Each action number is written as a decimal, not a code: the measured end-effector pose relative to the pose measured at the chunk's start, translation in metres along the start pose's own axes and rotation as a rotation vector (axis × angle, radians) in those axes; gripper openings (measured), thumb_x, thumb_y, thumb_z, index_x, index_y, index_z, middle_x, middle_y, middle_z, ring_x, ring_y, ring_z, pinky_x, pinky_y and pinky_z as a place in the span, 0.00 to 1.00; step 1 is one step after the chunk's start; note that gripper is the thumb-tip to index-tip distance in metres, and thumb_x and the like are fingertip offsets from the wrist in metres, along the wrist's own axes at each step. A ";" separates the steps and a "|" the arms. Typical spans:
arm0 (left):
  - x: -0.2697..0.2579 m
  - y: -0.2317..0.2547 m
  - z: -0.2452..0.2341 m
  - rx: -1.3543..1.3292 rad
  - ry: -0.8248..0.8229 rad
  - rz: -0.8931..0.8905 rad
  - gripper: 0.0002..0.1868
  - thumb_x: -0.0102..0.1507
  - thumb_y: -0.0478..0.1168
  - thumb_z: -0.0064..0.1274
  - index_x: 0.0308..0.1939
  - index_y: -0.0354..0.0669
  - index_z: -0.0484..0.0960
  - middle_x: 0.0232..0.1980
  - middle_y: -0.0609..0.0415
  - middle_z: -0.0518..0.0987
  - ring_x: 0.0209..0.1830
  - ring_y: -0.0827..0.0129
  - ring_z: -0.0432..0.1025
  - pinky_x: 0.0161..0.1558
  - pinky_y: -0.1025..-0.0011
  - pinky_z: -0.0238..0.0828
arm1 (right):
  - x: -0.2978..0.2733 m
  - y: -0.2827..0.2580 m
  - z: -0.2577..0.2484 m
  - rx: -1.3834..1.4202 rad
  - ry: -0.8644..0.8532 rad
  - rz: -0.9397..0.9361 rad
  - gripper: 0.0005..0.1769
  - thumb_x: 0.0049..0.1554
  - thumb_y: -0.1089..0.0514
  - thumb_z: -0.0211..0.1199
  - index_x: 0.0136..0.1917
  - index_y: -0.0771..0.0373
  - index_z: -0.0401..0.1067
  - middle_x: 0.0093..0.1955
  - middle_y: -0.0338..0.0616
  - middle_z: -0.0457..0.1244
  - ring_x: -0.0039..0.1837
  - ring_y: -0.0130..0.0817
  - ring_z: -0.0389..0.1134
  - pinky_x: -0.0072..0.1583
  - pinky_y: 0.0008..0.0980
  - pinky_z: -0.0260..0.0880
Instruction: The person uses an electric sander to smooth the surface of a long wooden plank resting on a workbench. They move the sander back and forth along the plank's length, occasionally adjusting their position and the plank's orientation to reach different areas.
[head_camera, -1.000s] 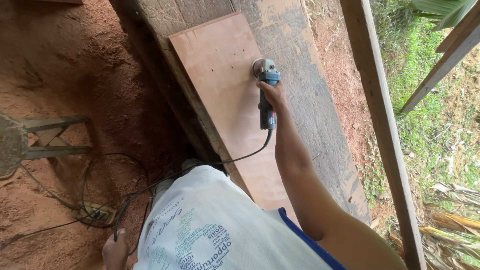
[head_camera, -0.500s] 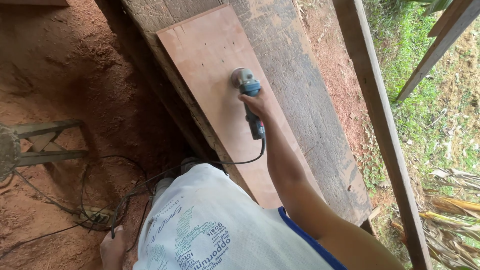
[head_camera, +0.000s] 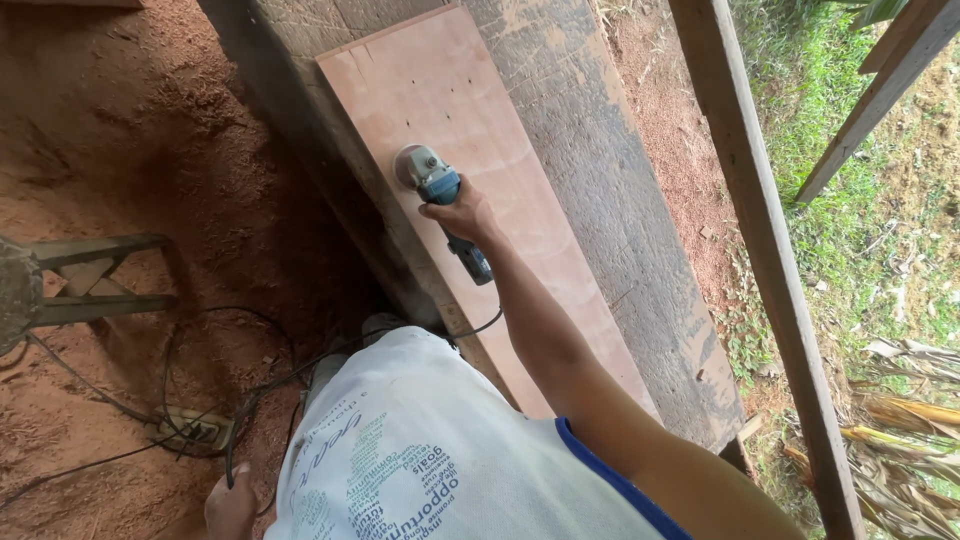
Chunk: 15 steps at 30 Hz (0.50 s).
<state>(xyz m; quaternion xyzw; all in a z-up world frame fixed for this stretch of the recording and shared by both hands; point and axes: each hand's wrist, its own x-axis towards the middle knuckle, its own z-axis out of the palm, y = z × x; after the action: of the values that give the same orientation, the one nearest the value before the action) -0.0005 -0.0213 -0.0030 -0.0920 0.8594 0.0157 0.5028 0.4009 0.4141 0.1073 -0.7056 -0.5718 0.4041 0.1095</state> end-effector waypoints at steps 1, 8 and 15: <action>-0.003 0.002 -0.001 0.040 0.012 -0.015 0.24 0.73 0.51 0.47 0.71 0.46 0.74 0.38 0.48 0.74 0.34 0.60 0.69 0.43 0.50 0.74 | 0.001 -0.002 -0.003 0.026 0.016 0.032 0.45 0.41 0.41 0.76 0.65 0.63 0.66 0.49 0.53 0.70 0.49 0.42 0.74 0.50 0.41 0.76; -0.003 0.005 -0.001 0.017 -0.009 0.016 0.25 0.73 0.51 0.48 0.72 0.46 0.74 0.42 0.47 0.75 0.37 0.59 0.69 0.48 0.45 0.75 | 0.018 0.015 -0.054 0.245 0.180 0.152 0.37 0.40 0.46 0.75 0.59 0.64 0.70 0.45 0.51 0.69 0.44 0.41 0.73 0.45 0.43 0.77; 0.000 0.009 0.000 0.173 0.056 0.093 0.25 0.73 0.53 0.50 0.69 0.47 0.78 0.48 0.54 0.73 0.45 0.60 0.67 0.55 0.47 0.69 | 0.026 0.059 -0.092 0.192 0.308 0.218 0.29 0.43 0.47 0.76 0.53 0.64 0.74 0.44 0.46 0.70 0.43 0.36 0.74 0.45 0.38 0.77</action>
<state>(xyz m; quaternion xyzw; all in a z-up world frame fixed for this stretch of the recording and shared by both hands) -0.0020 -0.0123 -0.0035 -0.0087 0.8746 -0.0379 0.4833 0.5080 0.4468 0.1187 -0.8029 -0.4275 0.3535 0.2182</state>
